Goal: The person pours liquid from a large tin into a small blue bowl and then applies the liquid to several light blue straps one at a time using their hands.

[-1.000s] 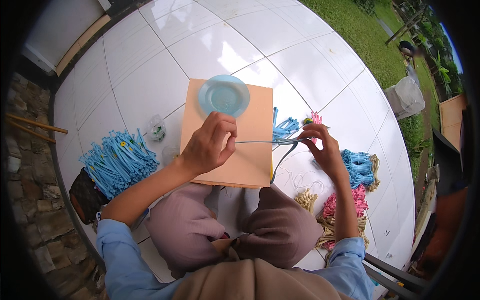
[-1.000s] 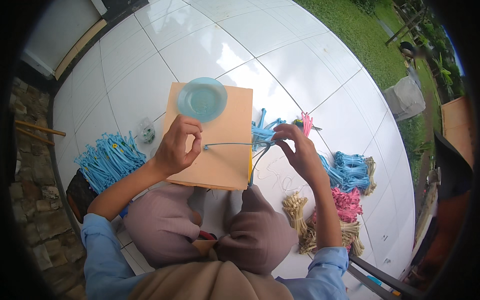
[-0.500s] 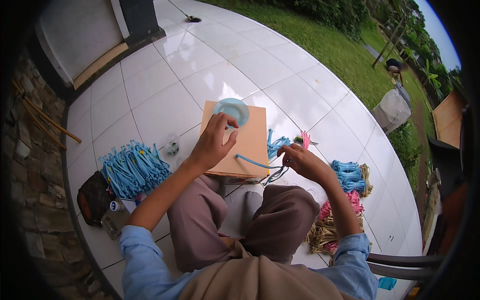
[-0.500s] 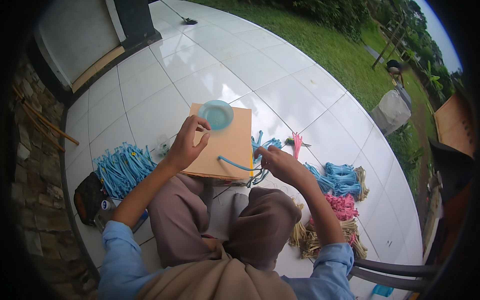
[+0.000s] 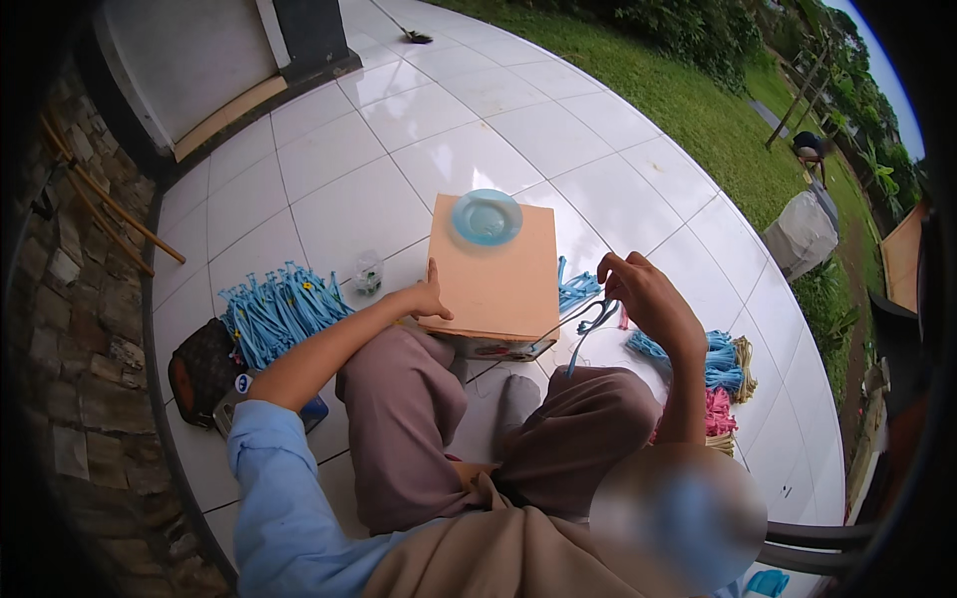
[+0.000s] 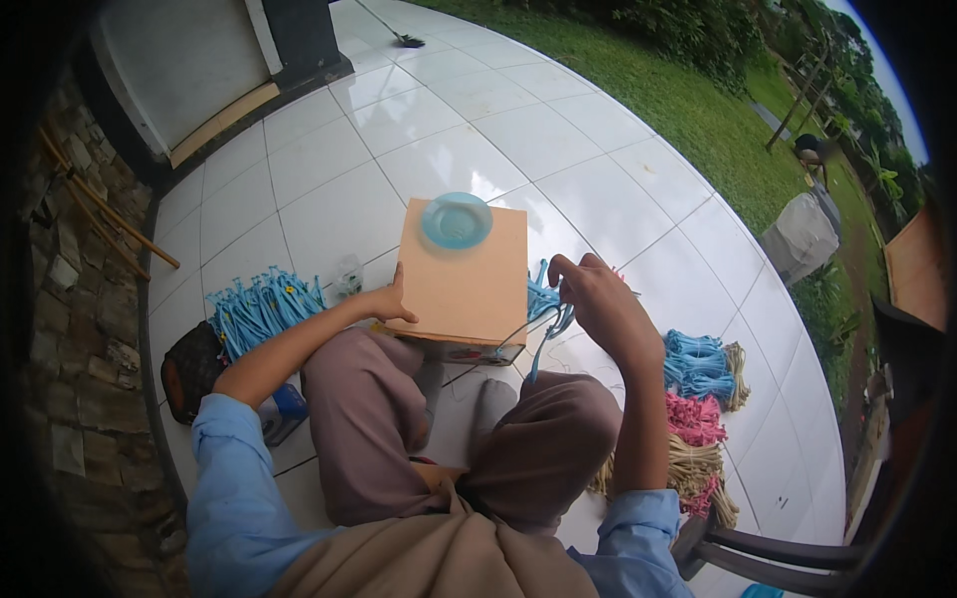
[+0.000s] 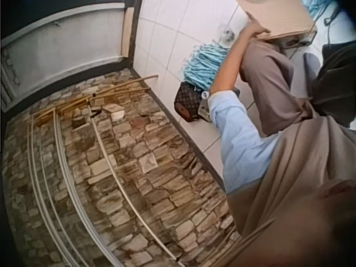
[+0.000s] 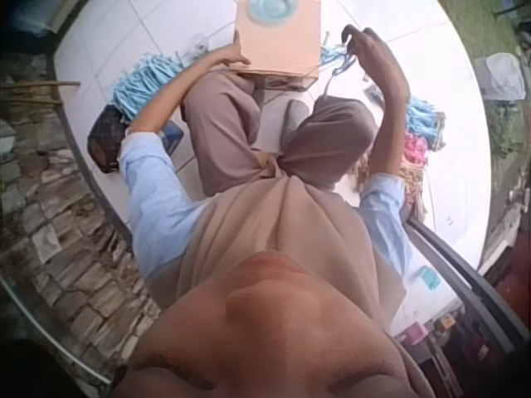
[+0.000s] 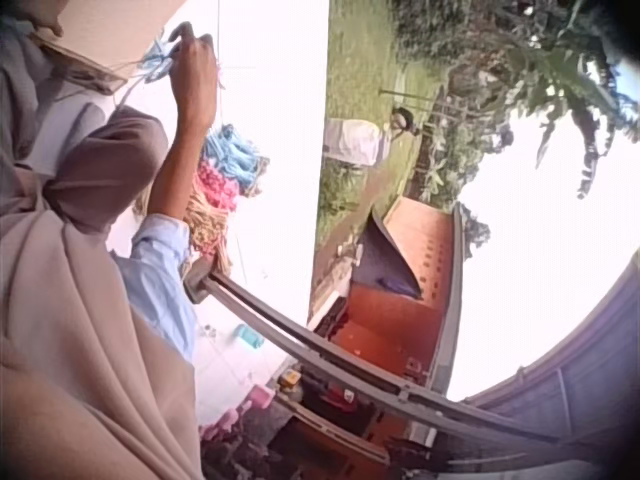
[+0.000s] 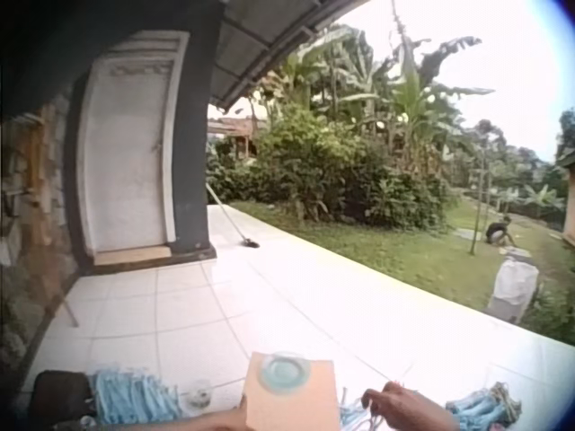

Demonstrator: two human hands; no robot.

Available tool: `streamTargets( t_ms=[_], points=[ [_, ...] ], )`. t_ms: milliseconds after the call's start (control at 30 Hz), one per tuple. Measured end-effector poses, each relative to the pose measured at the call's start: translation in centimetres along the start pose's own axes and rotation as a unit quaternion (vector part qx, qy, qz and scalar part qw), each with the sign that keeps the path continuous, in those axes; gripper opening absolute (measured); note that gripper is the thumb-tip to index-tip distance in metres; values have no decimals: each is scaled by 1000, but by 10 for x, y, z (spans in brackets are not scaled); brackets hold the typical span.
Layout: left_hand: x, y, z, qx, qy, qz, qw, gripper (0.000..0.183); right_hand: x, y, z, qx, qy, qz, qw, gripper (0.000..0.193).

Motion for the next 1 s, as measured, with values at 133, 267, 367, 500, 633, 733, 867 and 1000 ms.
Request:
streamTargets(
  t_ms=[133, 267, 367, 500, 633, 733, 867, 1000],
  points=[
    [13, 1, 1, -86, -5, 29, 996, 129, -8, -17, 30, -8, 37, 19, 999, 14],
    [28, 10, 11, -143, 240, -81, 957, 109, -21, -31, 59, -47, 39, 49, 997, 17],
    [78, 60, 33, -125, 446, -335, 820, 82, -39, -31, 89, -105, 12, 64, 992, 22],
    [140, 108, 44, -254, 552, -604, 516, 58, -71, -50, 111, -119, -38, 68, 990, 28],
    [137, 148, 31, -547, 546, -529, 349, 51, -95, -67, 103, -147, -86, 63, 983, 31],
    [138, 152, 30, -540, 502, -550, 392, 32, -111, -68, 75, -164, -90, 79, 979, 28],
    [133, 153, 26, -466, 456, -624, 430, 4, -113, -62, 49, -198, -114, 64, 971, 24],
    [145, 155, 39, -429, 432, -631, 480, 11, -109, -43, 22, -503, -113, 65, 854, 31]
  ],
)
Point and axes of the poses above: each hand's wrist, its own x-axis away from the middle knuckle, its own z-axis out of the back of the hand, y = z × x, the point moved 1 cm from there along -x, towards the middle knuckle, and after that the axes turned 5 degrees about x, right-handed, at the moved point
